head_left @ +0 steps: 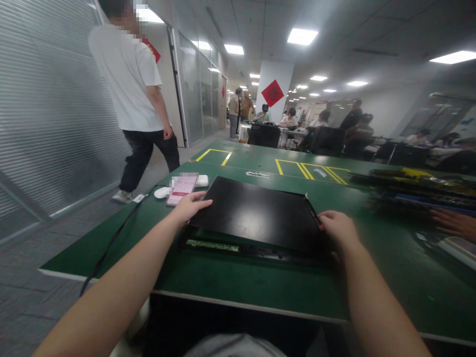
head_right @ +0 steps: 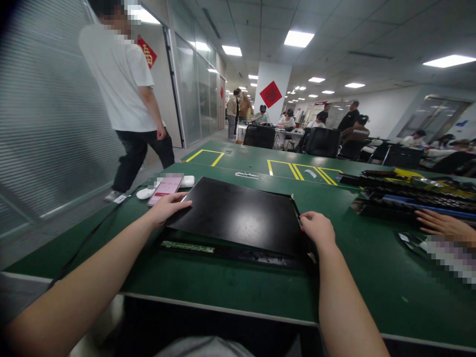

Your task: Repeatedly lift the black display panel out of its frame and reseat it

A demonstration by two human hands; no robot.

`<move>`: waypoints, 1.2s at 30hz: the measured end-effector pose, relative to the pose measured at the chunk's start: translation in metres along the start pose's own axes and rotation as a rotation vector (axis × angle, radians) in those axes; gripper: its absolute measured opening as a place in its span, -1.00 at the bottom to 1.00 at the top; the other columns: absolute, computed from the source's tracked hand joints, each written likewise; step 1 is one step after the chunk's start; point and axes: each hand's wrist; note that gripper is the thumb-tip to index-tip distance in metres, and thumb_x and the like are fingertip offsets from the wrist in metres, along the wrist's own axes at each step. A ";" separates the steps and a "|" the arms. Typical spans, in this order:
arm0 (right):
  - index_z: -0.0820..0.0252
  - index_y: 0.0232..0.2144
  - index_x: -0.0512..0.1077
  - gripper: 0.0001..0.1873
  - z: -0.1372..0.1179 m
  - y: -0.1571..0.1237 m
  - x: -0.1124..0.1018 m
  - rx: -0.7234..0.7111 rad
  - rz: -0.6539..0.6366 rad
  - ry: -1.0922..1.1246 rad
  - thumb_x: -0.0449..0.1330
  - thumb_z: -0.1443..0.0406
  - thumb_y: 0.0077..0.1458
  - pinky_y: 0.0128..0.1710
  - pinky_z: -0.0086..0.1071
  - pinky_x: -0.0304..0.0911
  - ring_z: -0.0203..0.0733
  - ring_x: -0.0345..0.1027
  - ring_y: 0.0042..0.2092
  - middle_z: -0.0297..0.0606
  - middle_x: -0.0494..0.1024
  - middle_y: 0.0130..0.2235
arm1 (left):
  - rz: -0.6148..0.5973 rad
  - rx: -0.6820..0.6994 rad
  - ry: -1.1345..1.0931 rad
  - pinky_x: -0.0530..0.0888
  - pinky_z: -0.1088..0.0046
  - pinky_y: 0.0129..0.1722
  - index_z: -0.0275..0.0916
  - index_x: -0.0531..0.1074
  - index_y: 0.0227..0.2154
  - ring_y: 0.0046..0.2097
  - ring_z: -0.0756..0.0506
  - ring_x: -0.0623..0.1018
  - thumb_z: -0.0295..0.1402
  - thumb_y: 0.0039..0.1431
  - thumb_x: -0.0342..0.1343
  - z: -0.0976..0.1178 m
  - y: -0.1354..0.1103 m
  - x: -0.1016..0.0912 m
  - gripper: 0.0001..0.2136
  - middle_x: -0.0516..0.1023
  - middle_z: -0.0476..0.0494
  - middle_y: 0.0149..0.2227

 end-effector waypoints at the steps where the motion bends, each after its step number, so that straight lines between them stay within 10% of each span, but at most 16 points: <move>1: 0.04 -0.20 0.58 -0.66 0.000 0.000 0.000 0.001 0.002 0.002 0.11 0.19 -0.01 -0.39 -0.37 0.23 -0.12 0.47 -0.31 -0.27 0.61 -0.42 | 0.003 0.010 0.025 0.55 0.34 -0.33 -0.26 0.59 -0.22 -0.32 -0.21 0.63 -0.37 -0.28 0.45 -0.001 0.001 -0.001 -0.56 0.66 -0.17 -0.36; 21: 0.06 -0.18 0.57 -0.64 0.000 -0.001 0.001 -0.009 0.005 0.032 0.10 0.19 -0.02 -0.41 -0.37 0.21 -0.13 0.45 -0.34 -0.26 0.60 -0.43 | 0.037 0.208 0.437 0.45 0.38 -0.37 -0.19 0.57 -0.52 -0.32 -0.23 0.56 -0.29 -0.24 0.35 -0.015 0.005 0.003 -0.84 0.60 -0.08 -0.45; 36: 0.12 -0.22 0.59 -0.63 0.009 0.007 0.007 -0.044 0.023 0.068 0.12 0.17 -0.04 -0.47 -0.38 0.16 -0.16 0.44 -0.41 -0.23 0.60 -0.44 | 0.082 0.289 0.810 0.36 0.21 0.11 -0.24 0.56 -0.47 0.10 -0.34 0.45 -0.21 -0.20 0.30 -0.026 0.020 -0.006 -0.77 0.58 -0.24 -0.11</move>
Point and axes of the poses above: each hand's wrist, its own y-axis towards the middle knuckle, its own x-axis out of the palm, z = x × y
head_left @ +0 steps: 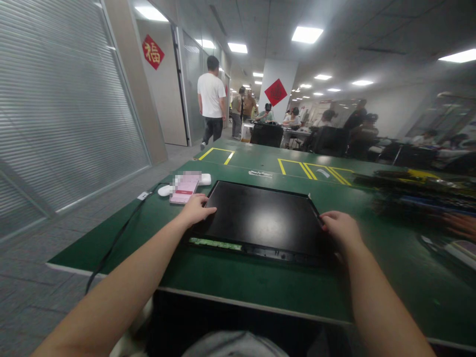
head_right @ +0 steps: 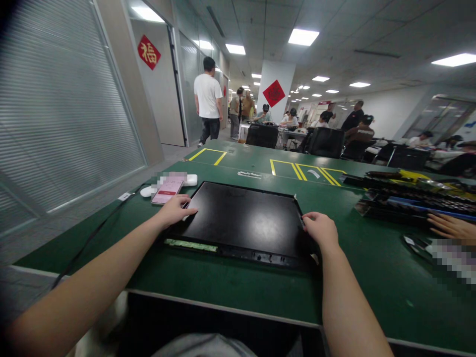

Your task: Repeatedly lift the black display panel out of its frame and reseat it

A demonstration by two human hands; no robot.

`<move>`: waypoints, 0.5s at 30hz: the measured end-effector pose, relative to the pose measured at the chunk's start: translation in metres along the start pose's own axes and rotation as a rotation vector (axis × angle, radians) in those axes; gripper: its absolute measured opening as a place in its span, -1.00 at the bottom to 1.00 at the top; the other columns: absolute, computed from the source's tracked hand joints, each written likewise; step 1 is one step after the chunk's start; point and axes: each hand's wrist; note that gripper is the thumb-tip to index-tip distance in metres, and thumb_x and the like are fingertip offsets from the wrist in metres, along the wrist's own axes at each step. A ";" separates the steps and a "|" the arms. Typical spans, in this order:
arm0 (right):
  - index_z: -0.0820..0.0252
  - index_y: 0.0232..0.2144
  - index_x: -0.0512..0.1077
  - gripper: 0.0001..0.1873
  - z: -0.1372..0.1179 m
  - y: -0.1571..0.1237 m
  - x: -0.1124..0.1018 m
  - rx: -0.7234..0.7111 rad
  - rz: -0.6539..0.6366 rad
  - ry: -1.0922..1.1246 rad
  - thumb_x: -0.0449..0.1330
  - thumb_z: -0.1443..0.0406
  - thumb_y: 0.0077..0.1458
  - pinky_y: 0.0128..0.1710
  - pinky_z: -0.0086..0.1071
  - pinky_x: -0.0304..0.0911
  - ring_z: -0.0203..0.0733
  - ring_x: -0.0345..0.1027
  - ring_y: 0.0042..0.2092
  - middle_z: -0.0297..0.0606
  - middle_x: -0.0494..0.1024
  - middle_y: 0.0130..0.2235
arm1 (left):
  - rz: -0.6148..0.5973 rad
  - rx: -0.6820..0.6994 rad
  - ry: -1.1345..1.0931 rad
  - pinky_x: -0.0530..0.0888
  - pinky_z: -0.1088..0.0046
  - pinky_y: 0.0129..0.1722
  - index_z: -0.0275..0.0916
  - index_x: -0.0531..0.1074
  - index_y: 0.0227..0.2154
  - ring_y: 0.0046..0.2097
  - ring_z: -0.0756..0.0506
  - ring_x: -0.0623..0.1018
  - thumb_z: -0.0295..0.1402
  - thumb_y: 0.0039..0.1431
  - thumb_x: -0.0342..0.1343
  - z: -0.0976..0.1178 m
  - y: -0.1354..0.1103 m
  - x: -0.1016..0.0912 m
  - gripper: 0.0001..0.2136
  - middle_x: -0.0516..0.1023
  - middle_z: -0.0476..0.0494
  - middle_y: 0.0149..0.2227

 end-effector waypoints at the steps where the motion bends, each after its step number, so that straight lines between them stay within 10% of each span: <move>1: 0.12 -0.22 0.59 -0.64 0.000 0.000 0.000 0.002 -0.002 0.000 0.12 0.17 -0.04 -0.47 -0.38 0.16 -0.16 0.44 -0.41 -0.24 0.60 -0.44 | -0.010 0.007 0.042 0.36 0.21 0.12 -0.25 0.57 -0.44 0.11 -0.34 0.45 -0.20 -0.17 0.28 -0.001 0.001 0.000 -0.76 0.58 -0.26 -0.08; 15: 0.07 -0.24 0.58 -0.65 -0.001 -0.002 -0.001 0.003 0.002 0.001 0.11 0.19 -0.05 -0.47 -0.37 0.16 -0.14 0.44 -0.39 -0.25 0.60 -0.43 | -0.090 0.007 0.244 0.27 0.26 0.22 -0.36 0.54 -0.13 0.20 -0.31 0.37 -0.10 -0.06 0.21 -0.007 0.003 0.001 -0.51 0.39 -0.36 0.12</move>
Point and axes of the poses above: each hand's wrist, its own y-axis towards the middle knuckle, its own x-axis out of the palm, z = x × y
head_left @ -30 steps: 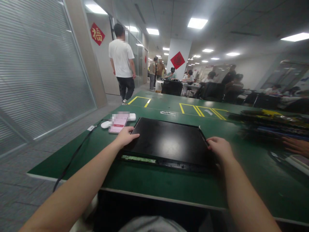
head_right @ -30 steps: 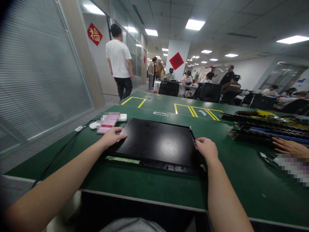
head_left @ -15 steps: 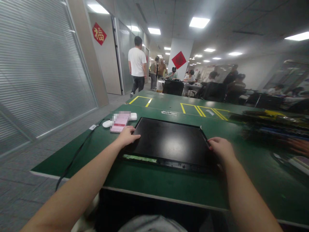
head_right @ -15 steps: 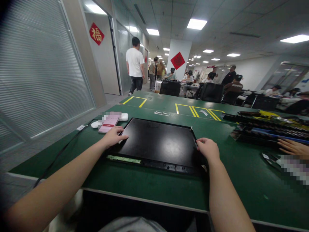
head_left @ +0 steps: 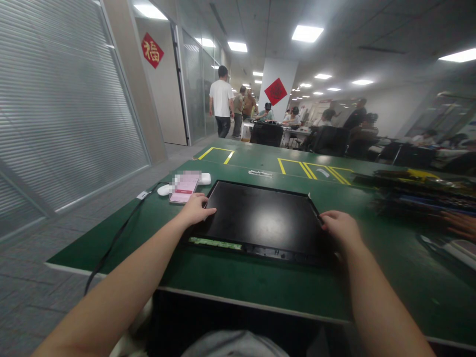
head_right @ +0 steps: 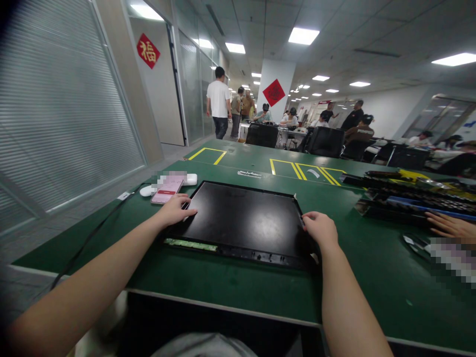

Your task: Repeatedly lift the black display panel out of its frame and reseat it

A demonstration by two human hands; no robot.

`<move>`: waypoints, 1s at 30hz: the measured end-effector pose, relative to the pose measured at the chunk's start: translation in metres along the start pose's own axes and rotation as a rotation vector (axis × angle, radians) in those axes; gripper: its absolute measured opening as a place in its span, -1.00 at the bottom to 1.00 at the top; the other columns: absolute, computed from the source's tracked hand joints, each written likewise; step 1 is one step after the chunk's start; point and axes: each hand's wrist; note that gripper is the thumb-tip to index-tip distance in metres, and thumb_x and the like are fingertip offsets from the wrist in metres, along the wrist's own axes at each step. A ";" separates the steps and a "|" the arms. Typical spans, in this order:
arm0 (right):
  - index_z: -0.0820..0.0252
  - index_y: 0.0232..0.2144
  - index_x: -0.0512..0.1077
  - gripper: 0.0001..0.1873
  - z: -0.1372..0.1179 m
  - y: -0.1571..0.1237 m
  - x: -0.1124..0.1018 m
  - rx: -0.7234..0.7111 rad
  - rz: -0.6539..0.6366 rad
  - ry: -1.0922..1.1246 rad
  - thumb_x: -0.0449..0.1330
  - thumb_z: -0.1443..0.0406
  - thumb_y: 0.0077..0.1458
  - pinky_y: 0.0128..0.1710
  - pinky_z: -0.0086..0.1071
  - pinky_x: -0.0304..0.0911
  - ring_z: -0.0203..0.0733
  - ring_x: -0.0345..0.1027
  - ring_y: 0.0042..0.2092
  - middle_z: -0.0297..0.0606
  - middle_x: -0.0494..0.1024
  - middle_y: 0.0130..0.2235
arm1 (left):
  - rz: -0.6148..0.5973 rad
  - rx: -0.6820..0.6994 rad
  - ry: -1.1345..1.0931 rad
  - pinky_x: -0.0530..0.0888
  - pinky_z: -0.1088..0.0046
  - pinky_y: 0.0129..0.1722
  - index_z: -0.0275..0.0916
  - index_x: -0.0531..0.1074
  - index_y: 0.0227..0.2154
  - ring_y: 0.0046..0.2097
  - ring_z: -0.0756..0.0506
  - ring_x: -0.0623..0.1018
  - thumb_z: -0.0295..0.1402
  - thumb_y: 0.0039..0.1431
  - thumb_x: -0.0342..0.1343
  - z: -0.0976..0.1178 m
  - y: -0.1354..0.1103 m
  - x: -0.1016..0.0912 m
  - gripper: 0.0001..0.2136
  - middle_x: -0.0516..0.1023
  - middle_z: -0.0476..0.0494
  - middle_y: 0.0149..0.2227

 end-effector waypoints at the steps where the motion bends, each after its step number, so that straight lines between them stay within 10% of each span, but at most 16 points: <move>1: 0.07 -0.23 0.58 -0.65 -0.001 -0.001 0.000 0.003 -0.002 0.000 0.10 0.18 -0.04 -0.47 -0.37 0.16 -0.14 0.44 -0.39 -0.26 0.60 -0.43 | -0.006 -0.001 0.006 0.26 0.26 0.23 -0.36 0.53 -0.12 0.20 -0.31 0.37 -0.09 -0.06 0.20 0.000 0.000 0.000 -0.50 0.38 -0.36 0.13; 15: 0.07 -0.23 0.58 -0.65 -0.004 -0.001 0.000 -0.003 -0.003 -0.052 0.10 0.18 -0.03 -0.43 -0.36 0.15 -0.12 0.45 -0.31 -0.27 0.60 -0.41 | -0.051 0.101 0.093 0.23 0.17 0.26 -0.40 0.51 -0.11 0.26 -0.40 0.29 -0.07 0.03 0.13 0.001 -0.005 0.002 -0.51 0.26 -0.44 0.19; 22: 0.07 -0.23 0.58 -0.66 -0.006 -0.004 -0.003 0.007 -0.015 -0.072 0.09 0.19 -0.01 -0.40 -0.35 0.16 -0.11 0.45 -0.30 -0.26 0.61 -0.39 | 0.123 0.307 0.039 0.23 -0.05 0.22 -0.24 0.43 0.04 0.26 -0.42 0.26 -0.20 0.02 0.22 0.014 -0.016 0.005 -0.50 0.25 -0.37 0.23; 30: 0.08 -0.22 0.59 -0.65 -0.004 -0.002 -0.001 0.006 -0.006 -0.060 0.10 0.19 -0.02 -0.42 -0.36 0.17 -0.12 0.45 -0.30 -0.25 0.61 -0.39 | -0.260 0.736 -0.175 0.30 0.15 0.19 -0.11 0.53 -0.03 0.21 -0.25 0.37 -0.21 0.03 0.32 0.044 -0.036 -0.006 -0.60 0.40 -0.25 0.18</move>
Point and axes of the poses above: each hand's wrist, its own y-axis towards the middle knuckle, its own x-axis out of the palm, z = x × y
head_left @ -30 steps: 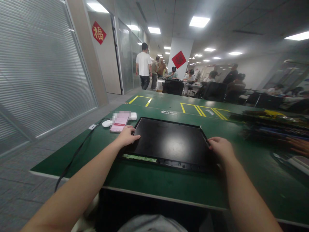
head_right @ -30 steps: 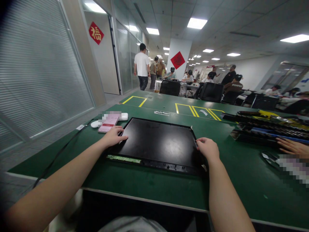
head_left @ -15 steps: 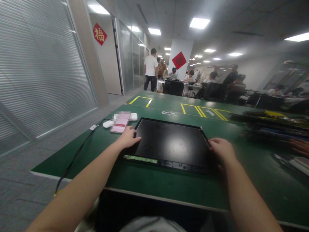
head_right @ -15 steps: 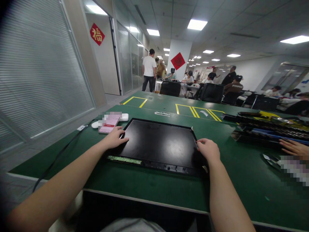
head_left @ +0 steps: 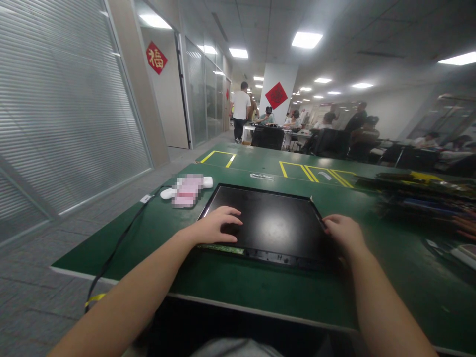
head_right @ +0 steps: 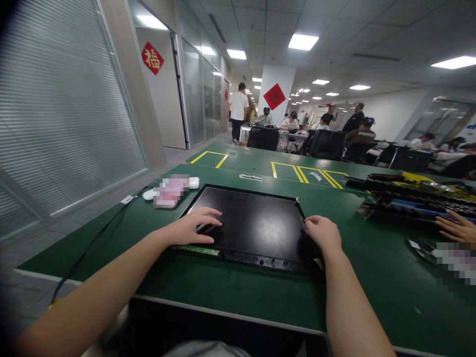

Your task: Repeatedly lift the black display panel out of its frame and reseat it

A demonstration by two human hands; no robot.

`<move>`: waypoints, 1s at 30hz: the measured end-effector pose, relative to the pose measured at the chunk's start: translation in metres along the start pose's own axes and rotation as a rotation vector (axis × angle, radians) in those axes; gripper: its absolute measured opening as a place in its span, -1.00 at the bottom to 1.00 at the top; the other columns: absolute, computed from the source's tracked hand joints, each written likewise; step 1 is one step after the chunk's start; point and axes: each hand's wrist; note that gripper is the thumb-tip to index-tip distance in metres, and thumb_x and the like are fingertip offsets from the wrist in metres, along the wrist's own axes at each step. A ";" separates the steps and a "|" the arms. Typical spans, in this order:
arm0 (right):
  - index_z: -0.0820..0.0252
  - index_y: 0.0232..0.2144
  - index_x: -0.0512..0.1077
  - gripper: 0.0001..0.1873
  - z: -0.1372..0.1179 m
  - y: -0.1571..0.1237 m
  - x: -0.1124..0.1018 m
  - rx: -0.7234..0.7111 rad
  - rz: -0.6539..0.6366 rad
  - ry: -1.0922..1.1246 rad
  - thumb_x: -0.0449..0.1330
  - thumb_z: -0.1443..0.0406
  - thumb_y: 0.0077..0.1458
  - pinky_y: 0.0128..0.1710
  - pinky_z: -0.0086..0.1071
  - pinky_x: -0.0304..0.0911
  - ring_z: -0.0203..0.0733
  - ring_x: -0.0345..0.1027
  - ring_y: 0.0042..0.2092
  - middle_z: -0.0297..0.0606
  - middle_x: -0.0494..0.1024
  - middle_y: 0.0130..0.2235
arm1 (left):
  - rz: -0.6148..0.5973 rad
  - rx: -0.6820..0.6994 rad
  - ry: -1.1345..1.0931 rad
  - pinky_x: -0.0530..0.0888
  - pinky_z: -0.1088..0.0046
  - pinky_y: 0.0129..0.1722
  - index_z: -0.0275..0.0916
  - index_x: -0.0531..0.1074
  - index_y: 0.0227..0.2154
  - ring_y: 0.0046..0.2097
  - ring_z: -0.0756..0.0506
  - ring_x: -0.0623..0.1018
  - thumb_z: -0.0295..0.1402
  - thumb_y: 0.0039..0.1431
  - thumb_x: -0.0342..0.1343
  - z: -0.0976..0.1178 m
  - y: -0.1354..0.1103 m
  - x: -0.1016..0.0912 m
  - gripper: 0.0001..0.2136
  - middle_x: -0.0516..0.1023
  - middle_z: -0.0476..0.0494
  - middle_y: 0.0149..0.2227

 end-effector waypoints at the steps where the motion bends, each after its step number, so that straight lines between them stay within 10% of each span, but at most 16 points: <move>1: 0.08 -0.22 0.59 -0.65 0.000 0.000 0.000 -0.008 0.003 -0.003 0.10 0.20 -0.02 -0.42 -0.37 0.17 -0.12 0.45 -0.31 -0.25 0.61 -0.39 | -0.014 0.012 -0.015 0.31 0.15 0.18 -0.11 0.54 -0.04 0.20 -0.25 0.38 -0.20 0.00 0.34 0.001 0.000 0.001 -0.59 0.41 -0.25 0.17; 30: 0.09 -0.24 0.60 -0.67 -0.007 -0.007 -0.004 -0.020 0.036 -0.020 0.11 0.21 -0.01 -0.40 -0.35 0.20 -0.09 0.47 -0.29 -0.23 0.61 -0.41 | -0.028 0.134 0.011 0.37 0.20 0.10 -0.11 0.58 -0.12 0.08 -0.22 0.48 -0.27 0.03 0.32 0.015 0.005 0.005 -0.70 0.50 -0.21 0.05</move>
Point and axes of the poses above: each hand's wrist, its own y-axis towards the middle knuckle, its own x-axis out of the palm, z = x × y
